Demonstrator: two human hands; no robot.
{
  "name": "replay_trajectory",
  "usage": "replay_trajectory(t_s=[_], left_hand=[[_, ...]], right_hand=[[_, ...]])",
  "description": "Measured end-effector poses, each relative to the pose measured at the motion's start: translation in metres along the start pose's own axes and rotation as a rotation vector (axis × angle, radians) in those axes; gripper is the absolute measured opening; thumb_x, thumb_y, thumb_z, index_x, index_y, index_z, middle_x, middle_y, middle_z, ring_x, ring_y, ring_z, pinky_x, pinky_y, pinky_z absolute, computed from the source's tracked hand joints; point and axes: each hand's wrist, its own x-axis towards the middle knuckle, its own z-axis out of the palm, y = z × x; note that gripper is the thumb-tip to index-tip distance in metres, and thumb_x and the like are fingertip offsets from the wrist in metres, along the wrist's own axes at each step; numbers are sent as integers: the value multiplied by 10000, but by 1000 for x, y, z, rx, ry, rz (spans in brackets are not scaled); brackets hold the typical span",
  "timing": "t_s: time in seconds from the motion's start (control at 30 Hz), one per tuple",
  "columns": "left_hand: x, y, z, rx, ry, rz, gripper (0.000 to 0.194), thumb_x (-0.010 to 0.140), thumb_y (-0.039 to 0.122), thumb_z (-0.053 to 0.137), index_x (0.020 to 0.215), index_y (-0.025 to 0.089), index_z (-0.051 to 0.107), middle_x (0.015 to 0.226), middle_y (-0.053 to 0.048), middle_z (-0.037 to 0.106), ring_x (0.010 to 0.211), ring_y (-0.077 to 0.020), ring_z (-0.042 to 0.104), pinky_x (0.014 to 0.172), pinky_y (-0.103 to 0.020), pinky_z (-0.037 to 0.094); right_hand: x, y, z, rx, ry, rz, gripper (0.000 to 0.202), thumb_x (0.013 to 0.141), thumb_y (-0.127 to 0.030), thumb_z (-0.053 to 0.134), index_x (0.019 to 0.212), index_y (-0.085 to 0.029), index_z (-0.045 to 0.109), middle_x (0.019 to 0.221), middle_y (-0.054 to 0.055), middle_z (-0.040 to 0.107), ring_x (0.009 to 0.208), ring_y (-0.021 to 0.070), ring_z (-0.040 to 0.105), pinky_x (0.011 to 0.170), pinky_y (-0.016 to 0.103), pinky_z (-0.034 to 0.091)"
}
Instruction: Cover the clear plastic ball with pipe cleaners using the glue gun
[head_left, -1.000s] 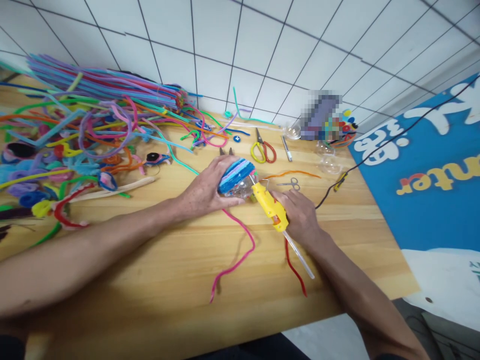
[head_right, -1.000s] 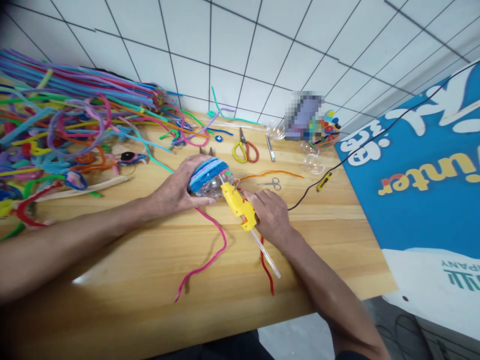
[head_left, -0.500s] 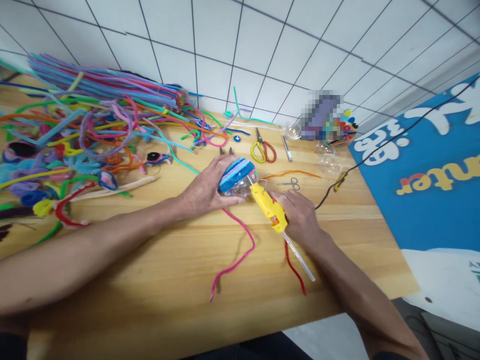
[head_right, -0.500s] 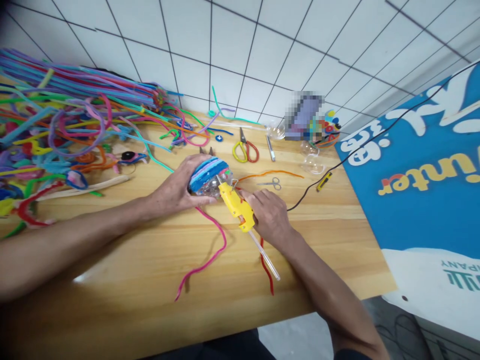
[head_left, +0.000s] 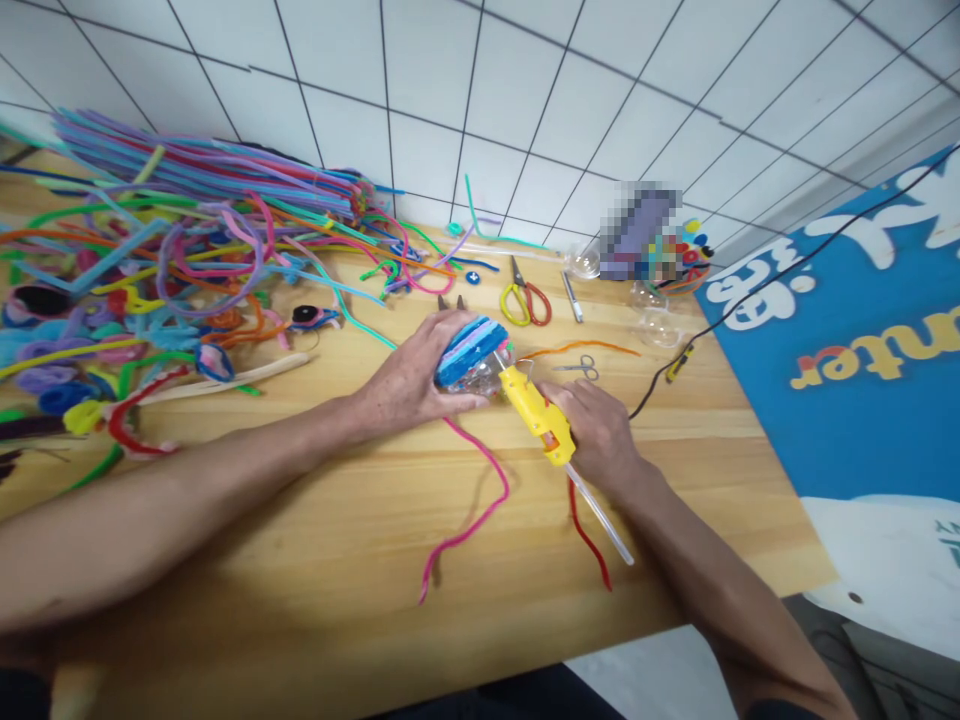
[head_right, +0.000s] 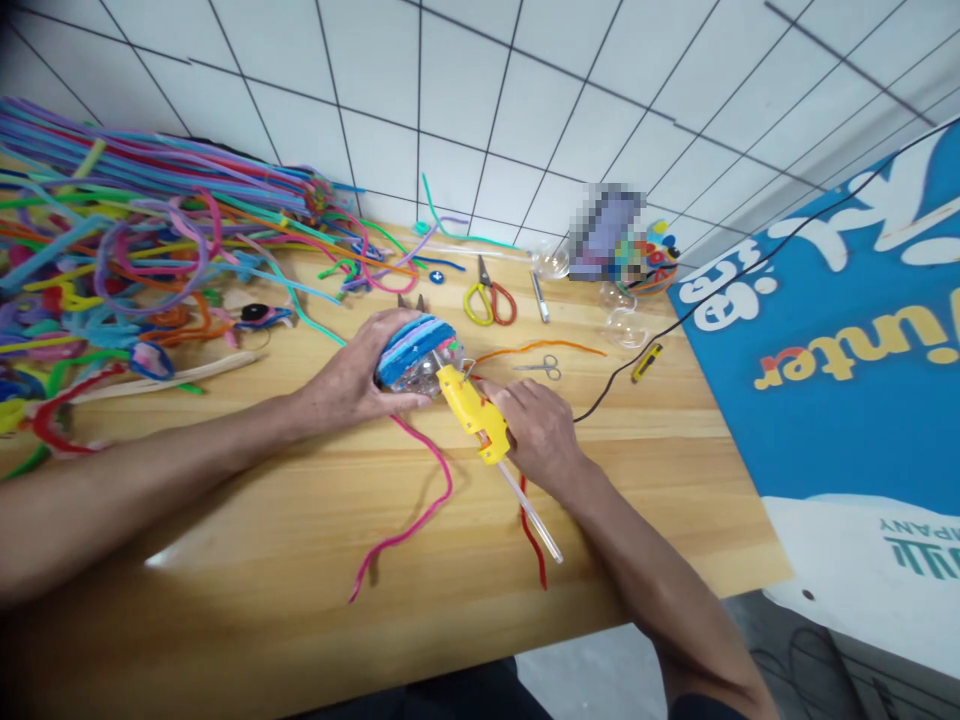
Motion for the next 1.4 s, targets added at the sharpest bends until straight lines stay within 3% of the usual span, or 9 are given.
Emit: replay_trajectory(t_s=[0.27, 0.43, 0.57, 0.8, 1.0, 1.23, 1.4], left_hand=[[-1, 0, 1, 14, -11, -29, 968, 824, 554, 934, 1614, 238, 471, 1583, -178, 599, 1547, -377, 559, 1287, -576, 503], [0, 1, 0, 15, -25, -37, 976, 826, 551, 935, 1619, 235, 462, 1598, -184, 588, 1552, -377, 556, 1292, -564, 501], [0, 0, 0, 8, -8, -10, 956, 843, 516, 928, 1622, 225, 455, 1586, -192, 594, 1549, -382, 553, 1287, -574, 499], [0, 3, 0, 34, -12, -1, 970, 844, 500, 943, 1629, 254, 429, 1587, -183, 585, 1535, -375, 557, 1272, -569, 506], [1, 2, -1, 32, -19, -30, 989, 831, 502, 949, 1630, 240, 428, 1597, -183, 573, 1538, -376, 556, 1282, -557, 494], [0, 5, -3, 63, -46, -47, 979, 841, 472, 940, 1631, 251, 404, 1613, -174, 560, 1556, -374, 541, 1291, -564, 490], [1, 6, -2, 69, -44, -48, 961, 838, 481, 937, 1617, 260, 418, 1604, -162, 565, 1542, -368, 551, 1281, -555, 505]], right_hand=[[-3, 0, 0, 41, -13, -15, 391, 1088, -254, 561, 1465, -166, 614, 941, 67, 791, 795, 227, 677, 734, 357, 510], [-4, -1, 1, 19, -41, 23, 337, 1095, -254, 553, 1407, -171, 650, 1026, 93, 818, 832, 220, 702, 761, 355, 526], [-4, 0, 1, 9, -21, 33, 278, 1099, -225, 538, 1334, -178, 679, 927, 71, 795, 786, 213, 685, 731, 339, 509], [-9, 0, 5, 14, -63, -15, 387, 1125, -364, 506, 1404, -146, 662, 969, 94, 799, 791, 224, 647, 727, 365, 486], [-5, 2, 2, -20, -11, 30, 281, 1116, -230, 517, 1339, -159, 675, 920, 62, 774, 775, 204, 634, 705, 346, 454], [-7, 3, 5, -56, -12, 2, 378, 1127, -324, 506, 1425, -150, 660, 959, 95, 747, 871, 255, 609, 812, 405, 462], [-9, 3, 5, -104, -6, 58, 407, 1141, -357, 467, 1438, -153, 656, 934, 98, 714, 883, 271, 588, 821, 413, 456]])
